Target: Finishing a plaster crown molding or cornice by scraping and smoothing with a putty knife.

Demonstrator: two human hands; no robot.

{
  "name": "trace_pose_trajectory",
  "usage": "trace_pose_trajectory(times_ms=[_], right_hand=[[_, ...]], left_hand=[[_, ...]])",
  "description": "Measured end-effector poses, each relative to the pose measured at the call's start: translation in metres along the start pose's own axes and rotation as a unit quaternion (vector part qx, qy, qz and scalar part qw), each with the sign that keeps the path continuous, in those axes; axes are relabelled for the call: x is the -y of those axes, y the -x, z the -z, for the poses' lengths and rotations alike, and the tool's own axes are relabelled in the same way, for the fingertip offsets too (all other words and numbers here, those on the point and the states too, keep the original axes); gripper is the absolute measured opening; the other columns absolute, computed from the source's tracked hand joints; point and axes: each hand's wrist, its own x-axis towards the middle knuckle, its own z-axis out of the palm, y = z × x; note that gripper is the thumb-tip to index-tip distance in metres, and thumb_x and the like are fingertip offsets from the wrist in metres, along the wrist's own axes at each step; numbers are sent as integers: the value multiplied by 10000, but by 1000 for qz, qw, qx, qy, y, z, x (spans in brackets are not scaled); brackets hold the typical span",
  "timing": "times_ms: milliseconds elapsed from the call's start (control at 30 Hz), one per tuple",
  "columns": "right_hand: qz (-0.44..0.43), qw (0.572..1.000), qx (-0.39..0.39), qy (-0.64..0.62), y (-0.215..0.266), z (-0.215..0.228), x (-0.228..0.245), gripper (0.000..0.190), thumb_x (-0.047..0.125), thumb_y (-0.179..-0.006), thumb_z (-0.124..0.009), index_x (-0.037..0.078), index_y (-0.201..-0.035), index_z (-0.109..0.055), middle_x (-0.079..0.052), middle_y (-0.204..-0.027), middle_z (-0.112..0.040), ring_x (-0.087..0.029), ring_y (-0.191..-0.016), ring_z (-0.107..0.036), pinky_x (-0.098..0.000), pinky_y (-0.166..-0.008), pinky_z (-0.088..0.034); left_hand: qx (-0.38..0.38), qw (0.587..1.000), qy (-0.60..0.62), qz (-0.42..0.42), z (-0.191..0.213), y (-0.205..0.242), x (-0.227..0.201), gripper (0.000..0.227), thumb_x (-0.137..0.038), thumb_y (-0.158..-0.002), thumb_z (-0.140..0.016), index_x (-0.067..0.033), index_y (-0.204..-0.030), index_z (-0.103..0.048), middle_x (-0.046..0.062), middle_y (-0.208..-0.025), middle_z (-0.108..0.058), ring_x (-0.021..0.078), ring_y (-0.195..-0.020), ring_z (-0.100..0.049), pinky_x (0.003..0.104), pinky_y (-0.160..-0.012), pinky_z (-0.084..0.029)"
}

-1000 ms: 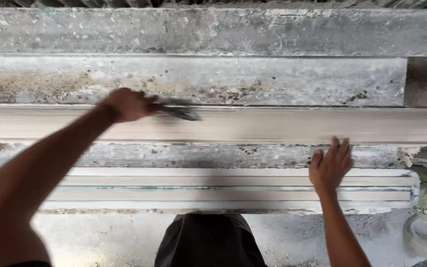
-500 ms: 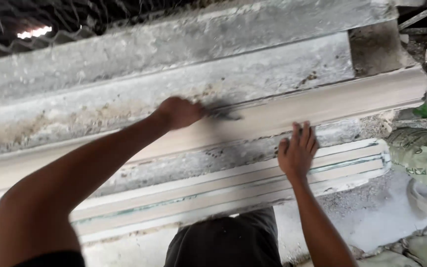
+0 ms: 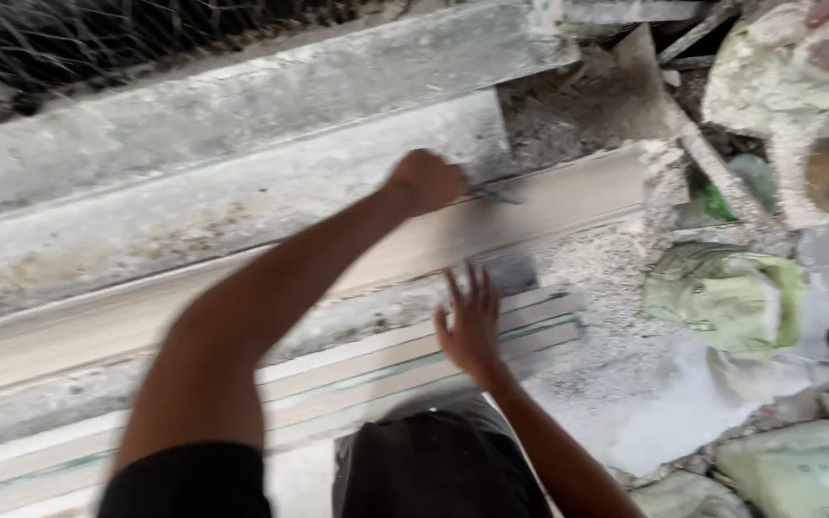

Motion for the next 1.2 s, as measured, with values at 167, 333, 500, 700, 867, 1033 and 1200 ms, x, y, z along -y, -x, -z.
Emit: trace_pose_trajectory(times_ms=[167,333,500,700,867,1033,1200], right_hand=[[-127,987,-33,90,-34,76,-186,625,391,-1074,-429,135,-1629,-297,-204,-1732,-156,-466,-1586,-183,-607,-1294,-148],[-236,968,-10,88,-52,86,-211,650,456,-1105,-382,140,-1656,-248,-203,-1741,-45,-501,-1576,-162,-599,-1263,-174],[-221,974,-47,-20,-48,77,-200,739,499,-1112,-349,129,-1699,-96,-241,-1718,128,-534,-1565,-178,-585,-1232,-290],[-286,954,-16,-94,-59,82,-169,776,489,-1026,-380,130,-1649,-86,-239,-1714,80,-558,-1522,-231,-555,-1116,-386],[-249,965,-43,-70,-61,84,-159,804,458,-1053,-445,56,-1652,-89,-331,-1675,65,-606,-1462,-248,-596,-1156,-337],[-269,962,-29,-35,-61,86,-161,746,436,-1055,-432,89,-1644,-134,-327,-1682,47,-556,-1492,-256,-578,-1151,-354],[-260,964,-20,-44,-61,90,-156,725,408,-1044,-446,109,-1641,-164,-307,-1682,28,-543,-1469,-290,-567,-1142,-370]], left_hand=[[62,997,-41,0,-10,113,29,426,-227,-984,-495,-170,-1406,-493,54,-1223,-661,299,-953,-728,439,-674,-625],[44,996,-81,2,-6,70,3,519,-252,-994,-484,-236,-1511,-446,44,-1212,-666,251,-810,-733,372,-565,-619],[-160,986,3,-35,28,-93,-61,356,-219,-866,-582,-124,-1207,-623,118,-1112,-712,316,-674,-737,469,-503,-593],[99,995,19,7,72,-35,-43,264,-260,-1070,-462,-141,-1271,-583,107,-1077,-683,293,-780,-751,436,-582,-636],[-5,999,-1,-42,46,-71,-49,266,-229,-983,-548,-137,-1223,-615,101,-1011,-704,294,-781,-742,445,-564,-607],[-106,993,22,-52,72,-159,-92,268,-168,-935,-592,-23,-1153,-644,152,-1008,-729,318,-768,-752,462,-531,-613],[-11,998,26,-54,74,-112,-67,238,-134,-945,-576,-31,-1148,-648,159,-1081,-732,323,-855,-762,450,-655,-619]])
